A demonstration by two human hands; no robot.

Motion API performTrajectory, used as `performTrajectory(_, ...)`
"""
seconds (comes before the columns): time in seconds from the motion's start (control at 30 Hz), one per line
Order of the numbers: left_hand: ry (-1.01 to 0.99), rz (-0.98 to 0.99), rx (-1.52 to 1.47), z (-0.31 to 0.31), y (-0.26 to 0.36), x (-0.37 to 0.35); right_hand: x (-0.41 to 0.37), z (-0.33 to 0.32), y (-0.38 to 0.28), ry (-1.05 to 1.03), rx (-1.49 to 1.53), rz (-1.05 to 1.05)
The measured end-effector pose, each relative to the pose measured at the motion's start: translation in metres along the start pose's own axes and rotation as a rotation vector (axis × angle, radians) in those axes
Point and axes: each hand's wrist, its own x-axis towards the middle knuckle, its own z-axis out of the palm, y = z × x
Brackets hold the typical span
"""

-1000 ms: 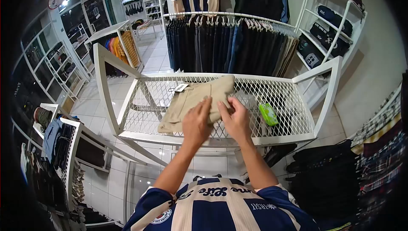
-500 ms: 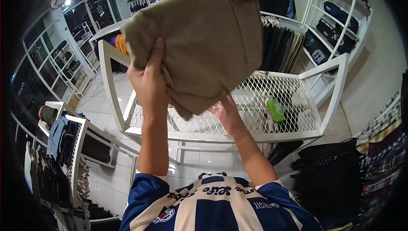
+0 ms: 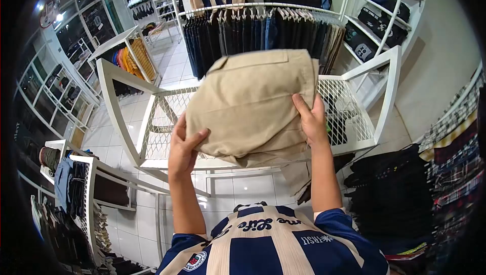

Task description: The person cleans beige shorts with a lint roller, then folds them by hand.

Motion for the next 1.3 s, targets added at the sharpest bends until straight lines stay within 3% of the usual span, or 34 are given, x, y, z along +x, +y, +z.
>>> performTrajectory(0.13,0.046,-0.019,0.048,-0.013,-0.055,-0.002,0.002,-0.024,0.050,-0.065,-0.201,0.085)
performTrajectory(0.17,0.062,-0.052,0.192,-0.021,-0.067,-0.005,-0.004,-0.035,0.058,-0.067,-0.205,0.094)
performTrajectory(0.23,0.197,-0.155,0.819,-0.023,-0.071,-0.020,-0.016,-0.043,0.055,-0.113,-0.711,0.323)
performTrajectory(0.27,0.291,0.062,1.191,-0.026,-0.079,-0.031,-0.025,-0.044,0.039,-0.069,-0.944,0.433)
performTrajectory(0.3,0.293,0.055,1.185,-0.028,-0.080,-0.031,-0.029,-0.051,0.044,-0.074,-0.952,0.436)
performTrajectory(0.37,0.335,0.286,1.273,-0.036,-0.080,-0.033,-0.033,-0.076,0.059,0.194,-1.339,0.058)
performTrajectory(0.4,0.273,0.299,1.249,-0.035,-0.075,-0.030,-0.034,-0.090,0.065,0.142,-1.436,-0.117)
performTrajectory(0.43,0.276,0.288,1.248,-0.037,-0.076,-0.027,-0.034,-0.098,0.070,0.081,-1.478,-0.070)
performTrajectory(0.5,0.062,0.461,1.242,-0.042,-0.080,-0.018,-0.033,-0.108,0.087,-0.018,-1.502,-0.028)
performTrajectory(0.6,-0.064,0.362,1.275,-0.036,-0.088,-0.014,-0.029,-0.108,0.093,-0.017,-1.475,0.098)
performTrajectory(0.7,-0.175,0.251,1.320,-0.036,-0.103,-0.016,-0.039,-0.052,0.046,0.043,-1.327,-0.020)
performTrajectory(0.77,-0.190,0.297,1.470,-0.030,-0.103,-0.021,-0.065,0.018,0.029,-0.350,-0.957,-0.138)
performTrajectory(0.83,-0.221,0.267,1.505,-0.030,-0.106,-0.022,-0.088,0.047,0.049,-0.617,-0.891,-0.108)
performTrajectory(0.93,-0.207,0.255,1.511,-0.032,-0.105,-0.020,-0.052,0.019,0.063,-0.492,-1.073,-0.050)
performTrajectory(0.97,-0.196,0.251,1.507,-0.033,-0.105,-0.020,-0.029,-0.010,0.082,-0.368,-1.298,-0.185)
performTrajectory(1.03,-0.208,0.269,1.510,-0.032,-0.105,-0.020,0.006,-0.041,0.086,-0.132,-1.569,-0.054)
performTrajectory(1.1,-0.211,0.261,1.507,-0.033,-0.105,-0.024,0.021,-0.042,0.083,-0.062,-1.443,-0.057)
performTrajectory(1.17,-0.187,0.260,1.502,-0.032,-0.105,-0.017,0.010,0.016,0.058,-0.165,-1.136,-0.089)
performTrajectory(1.23,-0.204,0.251,1.506,-0.031,-0.103,-0.019,-0.013,0.061,0.064,-0.510,-0.995,-0.204)
performTrajectory(1.3,-0.209,0.276,1.516,-0.031,-0.105,-0.019,-0.012,0.066,0.084,-0.606,-1.070,-0.224)
